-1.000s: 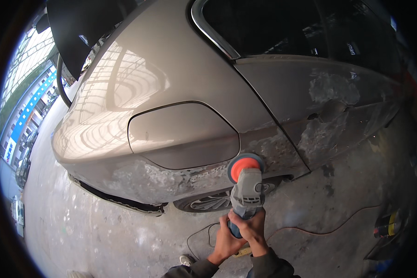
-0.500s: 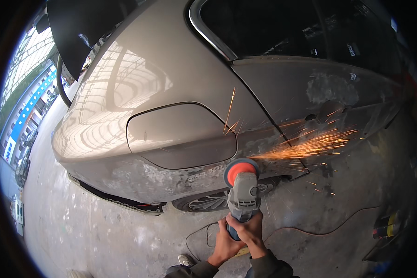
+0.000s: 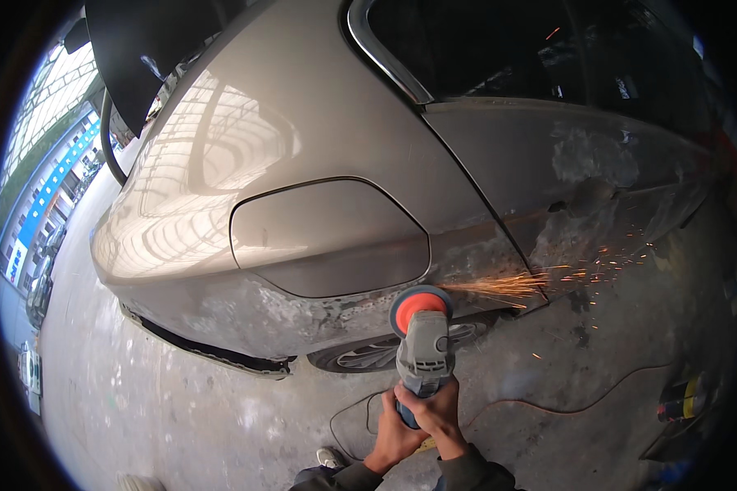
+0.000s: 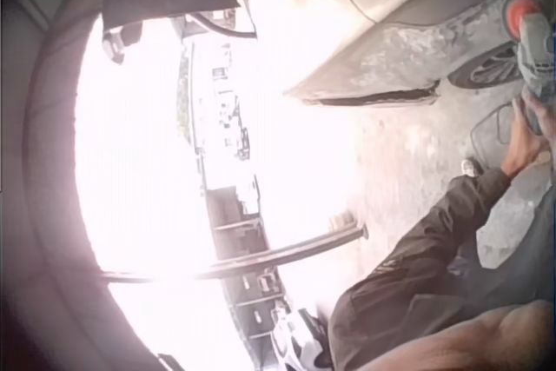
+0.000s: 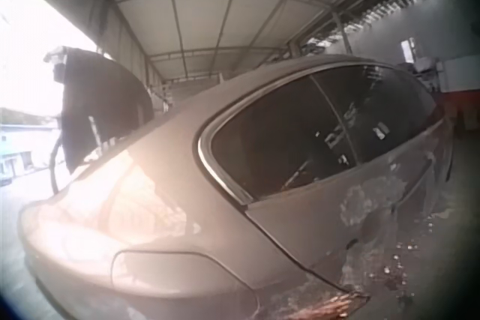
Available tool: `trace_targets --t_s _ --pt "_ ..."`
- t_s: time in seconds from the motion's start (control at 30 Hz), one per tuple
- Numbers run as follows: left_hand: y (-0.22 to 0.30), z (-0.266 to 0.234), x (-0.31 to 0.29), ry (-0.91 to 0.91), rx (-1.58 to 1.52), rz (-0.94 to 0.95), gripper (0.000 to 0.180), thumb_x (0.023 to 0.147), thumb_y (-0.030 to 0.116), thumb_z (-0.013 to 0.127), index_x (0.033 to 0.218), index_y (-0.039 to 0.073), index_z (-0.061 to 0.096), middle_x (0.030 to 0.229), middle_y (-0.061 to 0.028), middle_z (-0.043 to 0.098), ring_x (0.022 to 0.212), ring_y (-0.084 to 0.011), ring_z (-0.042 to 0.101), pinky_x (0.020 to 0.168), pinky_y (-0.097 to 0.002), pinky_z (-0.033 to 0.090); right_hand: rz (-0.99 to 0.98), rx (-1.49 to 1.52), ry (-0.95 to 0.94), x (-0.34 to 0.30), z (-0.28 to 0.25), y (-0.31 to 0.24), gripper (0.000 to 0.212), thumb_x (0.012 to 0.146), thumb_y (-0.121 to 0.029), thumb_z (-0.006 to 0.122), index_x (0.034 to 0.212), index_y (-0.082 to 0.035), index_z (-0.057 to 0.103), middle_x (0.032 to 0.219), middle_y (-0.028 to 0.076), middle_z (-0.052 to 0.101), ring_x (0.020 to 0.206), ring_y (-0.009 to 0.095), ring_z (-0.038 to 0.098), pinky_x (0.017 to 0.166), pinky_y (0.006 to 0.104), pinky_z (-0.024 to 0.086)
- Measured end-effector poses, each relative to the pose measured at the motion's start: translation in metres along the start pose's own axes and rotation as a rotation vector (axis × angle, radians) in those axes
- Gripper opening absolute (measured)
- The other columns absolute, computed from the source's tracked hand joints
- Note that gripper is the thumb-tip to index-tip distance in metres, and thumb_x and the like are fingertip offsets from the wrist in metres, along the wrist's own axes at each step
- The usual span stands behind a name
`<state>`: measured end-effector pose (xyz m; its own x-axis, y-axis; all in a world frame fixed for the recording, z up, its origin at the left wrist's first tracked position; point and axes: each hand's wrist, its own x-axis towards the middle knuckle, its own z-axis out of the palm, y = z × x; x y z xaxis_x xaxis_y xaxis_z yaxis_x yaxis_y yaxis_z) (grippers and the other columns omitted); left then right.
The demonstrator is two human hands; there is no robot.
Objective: The person uses an angle grinder to remove paint and smooth the rear quarter panel of a silver car. The operator moves the tool across the damaged area, generating sparks as the surface is stripped down to bare metal.
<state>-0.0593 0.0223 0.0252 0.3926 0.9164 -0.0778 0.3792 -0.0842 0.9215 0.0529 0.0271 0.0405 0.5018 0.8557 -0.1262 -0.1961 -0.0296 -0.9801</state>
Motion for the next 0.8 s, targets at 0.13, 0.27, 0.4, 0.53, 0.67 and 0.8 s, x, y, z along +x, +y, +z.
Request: trace_targets --t_s 0.13,0.27,0.4,0.53,0.67,0.8 --pt "0.006 -0.003 0.005 -0.018 -0.017 -0.044 0.094 0.067 0.029 0.089 0.134 0.001 0.030 0.112 -0.0283 0.062 0.104 -0.0453 0.065 0.084 -0.0481 0.052 0.022 -0.060 -0.019 0.004 0.000 -0.007 0.057 0.069 -0.016 0.082 0.118 0.003 0.061 0.103 0.013 0.071 0.092 0.019 0.069 0.083 0.0333 0.055" --pt "0.013 -0.006 0.000 -0.038 0.001 -0.064 0.085 0.068 0.024 0.087 0.127 0.001 0.031 0.112 -0.0260 0.060 0.104 -0.0400 0.065 0.085 -0.0463 0.051 -0.005 -0.039 -0.001 0.001 0.000 -0.002 0.055 0.069 -0.017 0.082 0.116 0.002 0.062 0.101 0.013 0.071 0.090 0.020 0.070 0.082 0.0343 0.055" --pt "0.015 -0.004 0.002 0.016 -0.018 -0.043 0.093 0.065 0.029 0.091 0.131 -0.001 0.033 0.111 -0.0278 0.063 0.103 -0.0431 0.066 0.084 -0.0457 0.052 0.045 -0.101 -0.018 0.002 -0.001 -0.008 0.059 0.068 -0.020 0.084 0.117 0.002 0.062 0.100 0.014 0.072 0.091 0.022 0.071 0.082 0.0356 0.055" --pt "0.008 0.000 -0.008 0.011 -0.006 -0.083 0.090 0.066 0.028 0.090 0.130 0.000 0.033 0.109 -0.0270 0.062 0.103 -0.0416 0.066 0.084 -0.0454 0.052 -0.012 -0.091 0.004 -0.004 -0.001 -0.012 0.061 0.068 -0.022 0.084 0.119 0.000 0.061 0.103 0.015 0.072 0.092 0.024 0.071 0.083 0.0361 0.055" --pt "0.003 0.004 -0.005 0.063 -0.042 -0.027 0.088 0.066 0.026 0.090 0.128 0.000 0.034 0.109 -0.0262 0.062 0.103 -0.0393 0.066 0.084 -0.0454 0.052 0.004 -0.071 -0.065 -0.001 -0.001 -0.025 0.065 0.068 -0.022 0.084 0.123 0.001 0.059 0.106 0.016 0.071 0.095 0.023 0.070 0.085 0.0361 0.055" --pt "-0.024 0.014 -0.014 0.132 -0.012 0.045 0.087 0.065 0.024 0.091 0.127 0.000 0.034 0.108 -0.0248 0.061 0.102 -0.0374 0.066 0.084 -0.0456 0.052 -0.057 -0.073 -0.105 -0.005 0.001 -0.016 0.067 0.069 -0.024 0.084 0.126 0.002 0.059 0.107 0.015 0.070 0.097 0.023 0.070 0.087 0.0352 0.054"
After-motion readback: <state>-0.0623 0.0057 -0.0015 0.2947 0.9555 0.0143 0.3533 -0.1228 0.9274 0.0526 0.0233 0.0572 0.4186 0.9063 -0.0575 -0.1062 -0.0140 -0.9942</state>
